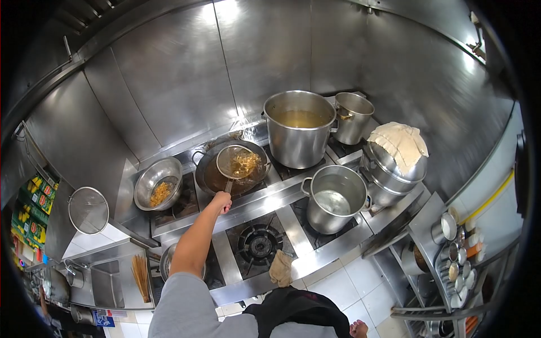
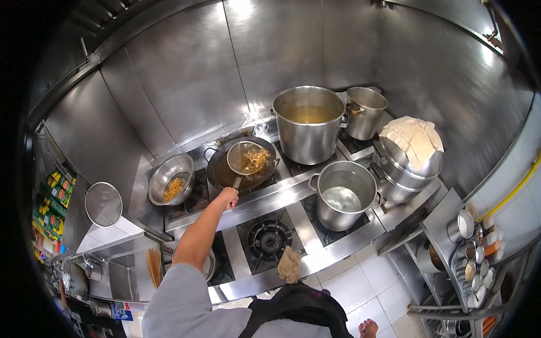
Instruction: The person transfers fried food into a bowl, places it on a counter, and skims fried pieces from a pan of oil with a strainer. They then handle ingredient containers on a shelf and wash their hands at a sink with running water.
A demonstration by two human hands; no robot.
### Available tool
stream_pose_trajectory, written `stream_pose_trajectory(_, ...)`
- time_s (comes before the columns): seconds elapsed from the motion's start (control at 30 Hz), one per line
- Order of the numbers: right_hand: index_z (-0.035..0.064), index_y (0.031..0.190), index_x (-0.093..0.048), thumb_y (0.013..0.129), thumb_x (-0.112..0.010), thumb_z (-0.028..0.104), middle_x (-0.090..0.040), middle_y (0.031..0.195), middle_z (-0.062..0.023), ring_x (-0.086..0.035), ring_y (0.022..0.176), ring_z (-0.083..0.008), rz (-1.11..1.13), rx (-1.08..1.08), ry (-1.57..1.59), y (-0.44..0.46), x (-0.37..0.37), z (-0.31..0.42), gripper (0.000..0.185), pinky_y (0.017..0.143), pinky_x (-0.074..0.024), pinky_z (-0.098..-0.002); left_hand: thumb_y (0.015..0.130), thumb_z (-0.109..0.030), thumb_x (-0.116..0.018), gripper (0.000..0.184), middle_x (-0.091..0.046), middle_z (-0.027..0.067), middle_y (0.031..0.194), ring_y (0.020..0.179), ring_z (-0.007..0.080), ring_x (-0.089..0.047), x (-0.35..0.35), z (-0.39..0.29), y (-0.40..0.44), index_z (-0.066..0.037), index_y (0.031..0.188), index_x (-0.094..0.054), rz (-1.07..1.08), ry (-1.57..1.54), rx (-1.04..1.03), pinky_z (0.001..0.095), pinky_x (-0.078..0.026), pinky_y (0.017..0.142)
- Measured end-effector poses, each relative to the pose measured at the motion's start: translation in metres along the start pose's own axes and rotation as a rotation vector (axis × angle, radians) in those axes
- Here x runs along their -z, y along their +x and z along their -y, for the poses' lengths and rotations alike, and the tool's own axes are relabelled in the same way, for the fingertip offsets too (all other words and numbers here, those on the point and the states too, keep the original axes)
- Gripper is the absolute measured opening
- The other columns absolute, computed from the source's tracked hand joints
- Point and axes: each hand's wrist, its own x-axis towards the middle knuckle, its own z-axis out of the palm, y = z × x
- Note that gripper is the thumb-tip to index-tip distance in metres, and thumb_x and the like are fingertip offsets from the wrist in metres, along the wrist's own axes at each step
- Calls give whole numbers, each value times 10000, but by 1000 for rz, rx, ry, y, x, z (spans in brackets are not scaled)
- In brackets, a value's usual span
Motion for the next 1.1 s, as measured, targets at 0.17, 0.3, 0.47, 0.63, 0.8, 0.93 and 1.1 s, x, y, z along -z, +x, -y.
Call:
stream_pose_trajectory(0.17,57,1017,-576,969,-571,180,-600,816,-63,-593,739,-233,377,355,-395,36,43,-27,132,647,-561,-363,921,-171,-497,105,-446,15,609,464,114,-387,-5,3,-19,-133,828,-468,93,-62,-19,280,-293,413)
stream_pose_trajectory(0.3,86,943,-569,951,-607,151,-578,799,-59,-576,725,-190,229,121,-199,3,14,-7,76,608,-536,-364,942,-176,-502,57,-388,-25,585,453,86,-346,1,8,-17,-146,900,-479,161,-173,19,263,-269,407)
stream_pose_trajectory(0.47,105,981,-549,925,-533,130,-561,804,-51,-542,670,-186,-25,82,-159,-12,-51,15,63,579,-492,-351,954,-180,-498,75,-347,-59,571,424,64,-303,30,10,-25,-127,1004,-478,303,-404,39,246,-247,393)
stream_pose_trajectory(0.63,136,1035,-541,940,-421,149,-554,798,-37,-522,625,-185,-151,5,-252,0,-60,13,153,591,-478,-351,941,-192,-496,97,-362,-52,560,410,70,-301,71,-14,-54,-130,1015,-486,83,-257,-26,251,-246,380)
stream_pose_trajectory(0.8,132,1028,-540,942,-418,142,-557,801,-40,-519,614,-186,-151,-25,-264,15,-52,4,150,581,-478,-347,908,-212,-488,241,-650,165,790,555,281,-615,112,-37,-50,-33,1057,-553,-436,547,-232,412,-470,461)
stream_pose_trajectory(0.93,82,958,-568,907,-689,209,-585,860,-60,-578,754,-217,-83,-28,-231,0,-44,13,183,757,-568,-374,888,-222,-514,373,-680,256,991,738,353,-698,126,-26,-27,28,1163,-542,-662,920,-370,420,-544,623)
stream_pose_trajectory(1.1,124,998,-552,936,-477,172,-571,800,-41,-534,639,-192,-160,-25,-286,-15,-87,27,108,608,-498,-346,852,-152,-514,307,-697,246,885,730,338,-706,96,-44,-51,70,1019,-646,-428,882,-146,412,-543,625)
